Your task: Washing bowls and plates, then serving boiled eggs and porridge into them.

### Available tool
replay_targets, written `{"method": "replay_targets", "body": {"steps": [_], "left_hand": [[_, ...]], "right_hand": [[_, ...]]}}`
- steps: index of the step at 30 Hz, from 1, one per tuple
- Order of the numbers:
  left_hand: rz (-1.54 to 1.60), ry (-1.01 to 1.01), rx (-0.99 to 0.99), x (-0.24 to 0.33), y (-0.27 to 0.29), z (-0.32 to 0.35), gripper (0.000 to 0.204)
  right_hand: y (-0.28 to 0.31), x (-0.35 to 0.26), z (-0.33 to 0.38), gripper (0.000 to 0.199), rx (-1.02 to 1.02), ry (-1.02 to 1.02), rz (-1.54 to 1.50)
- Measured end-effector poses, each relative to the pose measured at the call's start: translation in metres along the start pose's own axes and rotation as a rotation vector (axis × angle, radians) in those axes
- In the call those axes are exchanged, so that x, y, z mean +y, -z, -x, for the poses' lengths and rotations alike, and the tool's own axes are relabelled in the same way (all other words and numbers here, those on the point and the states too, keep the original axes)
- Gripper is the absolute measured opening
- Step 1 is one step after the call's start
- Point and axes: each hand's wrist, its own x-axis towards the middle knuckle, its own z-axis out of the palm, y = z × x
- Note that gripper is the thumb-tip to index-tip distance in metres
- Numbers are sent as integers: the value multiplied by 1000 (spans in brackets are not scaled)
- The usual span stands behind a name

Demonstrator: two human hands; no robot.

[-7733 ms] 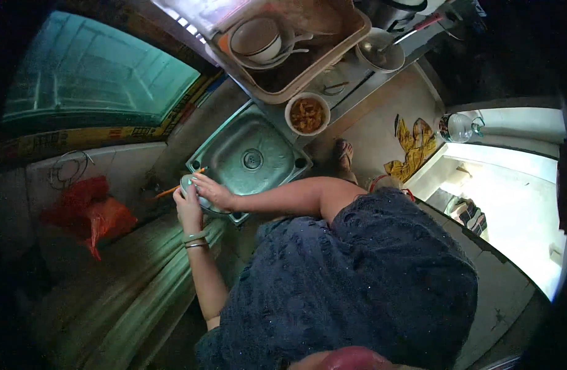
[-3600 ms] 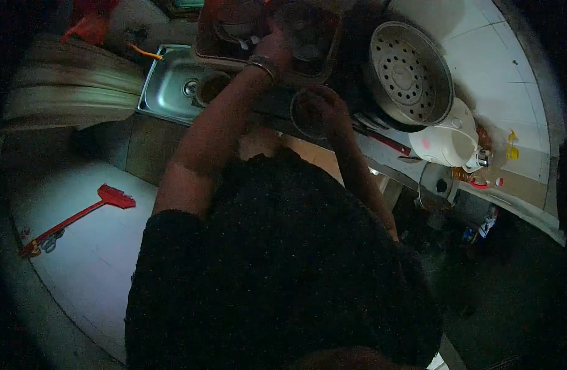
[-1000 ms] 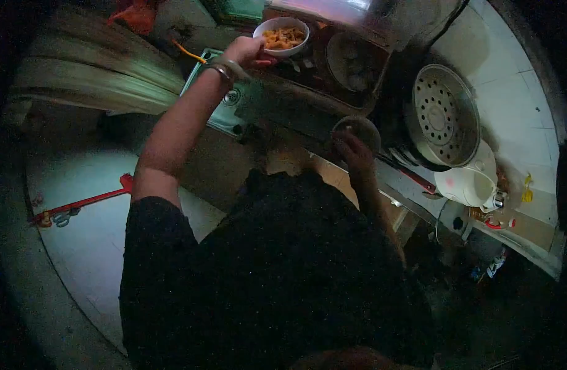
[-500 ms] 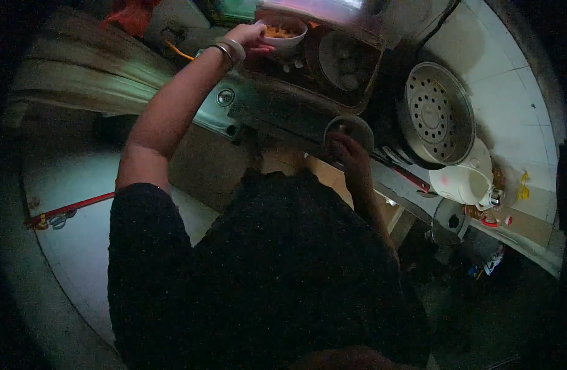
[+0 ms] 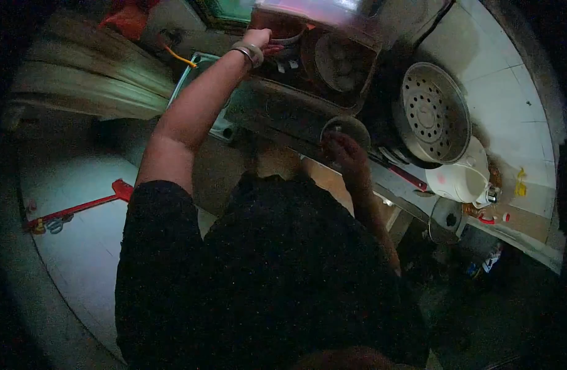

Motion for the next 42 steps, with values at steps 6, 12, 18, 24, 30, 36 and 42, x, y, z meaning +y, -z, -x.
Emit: {"method": "replay_targets", "body": {"steps": [6, 12, 18, 24, 30, 36, 42], "left_hand": [[-690, -213, 24, -21, 7, -32, 31], [252, -11, -138, -28, 11, 8, 28], [84, -328, -131, -54, 49, 72, 30], [126, 22, -269, -136, 62, 146, 43], [661, 123, -487, -179, 37, 164, 58], [674, 95, -564, -184, -1, 153, 50], [636, 182, -651, -178, -14, 130, 30]], "right_hand": [[45, -93, -36, 28, 528, 919, 1398], [80, -234, -128, 45, 981, 1382, 928], [74, -224, -148, 44, 646, 950, 700], [61, -163, -100, 29, 657, 1329, 1096], [32, -71, -48, 19, 367, 998, 1172], [31, 2, -53, 33, 364, 934, 1302], [62, -23, -20, 41, 362, 956, 1142]]}}
